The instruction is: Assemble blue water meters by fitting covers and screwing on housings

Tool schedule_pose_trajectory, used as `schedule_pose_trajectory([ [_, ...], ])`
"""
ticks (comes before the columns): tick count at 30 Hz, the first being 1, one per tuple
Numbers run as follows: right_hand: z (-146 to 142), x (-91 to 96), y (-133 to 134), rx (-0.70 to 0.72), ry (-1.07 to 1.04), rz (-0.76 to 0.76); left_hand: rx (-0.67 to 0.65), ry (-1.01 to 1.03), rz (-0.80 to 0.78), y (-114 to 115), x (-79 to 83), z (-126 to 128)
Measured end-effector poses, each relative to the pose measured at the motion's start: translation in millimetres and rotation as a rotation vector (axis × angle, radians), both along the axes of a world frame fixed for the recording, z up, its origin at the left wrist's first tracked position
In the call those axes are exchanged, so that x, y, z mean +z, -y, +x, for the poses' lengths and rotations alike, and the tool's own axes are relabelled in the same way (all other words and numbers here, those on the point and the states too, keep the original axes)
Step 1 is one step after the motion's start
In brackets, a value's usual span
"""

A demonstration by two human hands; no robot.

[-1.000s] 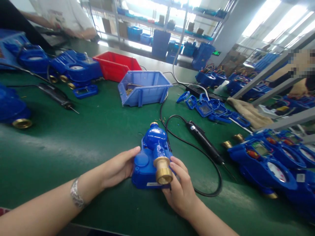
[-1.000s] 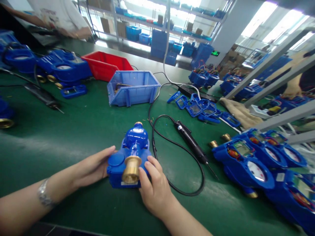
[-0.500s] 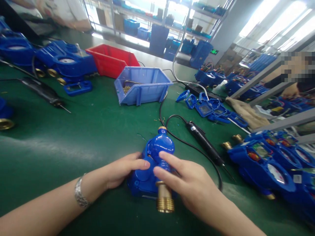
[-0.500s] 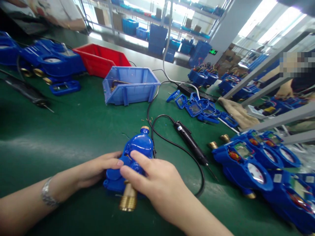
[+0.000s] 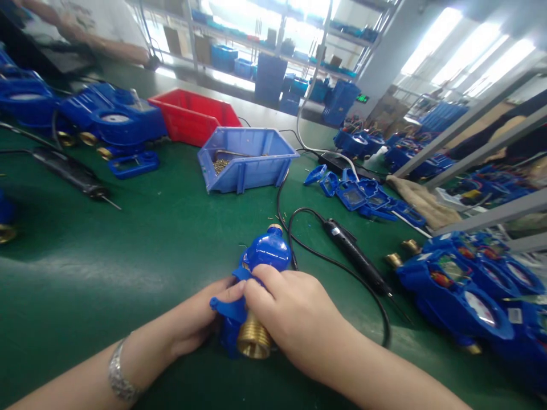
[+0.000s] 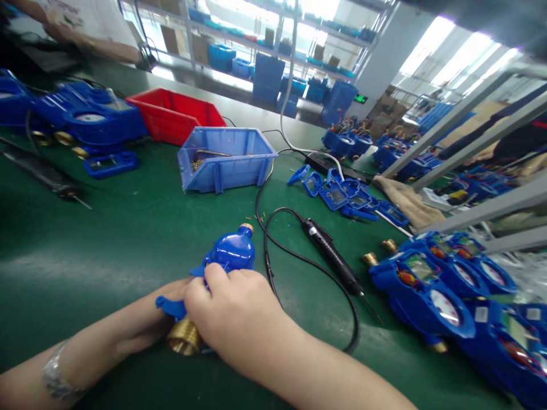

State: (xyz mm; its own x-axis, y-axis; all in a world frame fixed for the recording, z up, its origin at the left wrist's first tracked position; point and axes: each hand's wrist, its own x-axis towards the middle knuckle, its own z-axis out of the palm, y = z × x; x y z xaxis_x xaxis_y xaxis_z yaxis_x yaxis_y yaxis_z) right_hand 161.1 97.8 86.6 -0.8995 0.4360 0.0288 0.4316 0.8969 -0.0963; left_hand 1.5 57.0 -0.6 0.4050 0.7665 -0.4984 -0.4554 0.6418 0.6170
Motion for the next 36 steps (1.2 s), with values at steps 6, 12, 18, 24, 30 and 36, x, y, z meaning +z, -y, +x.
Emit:
schedule_pose_trajectory([
  [6,3,7.9,-74,-0.269,-0.103,-0.288,0.048,-0.002,-0.052,-4,7.1,-19],
  [12,-16,-54.0,-157,-0.6,0.185,-0.171,0.186,-0.05,-0.121,-6,4.9,-32],
  [18,-28,-80.5,-171,-0.683,0.37,-0.151,0.105,0.023,-0.085,-9,3.1,-32],
  [24,-37,-83.2,-180,-0.702,0.43,-0.154,0.077,0.03,-0.04,-8,0.1,-33],
  [30,-40,-64.6,-168,-0.59,0.387,-0.257,0.059,0.059,-0.017,-8,3.1,-33],
  [36,-15,-20.2,-125,-0.339,0.294,-0.468,0.089,0.03,-0.042,-9,3.8,-33],
])
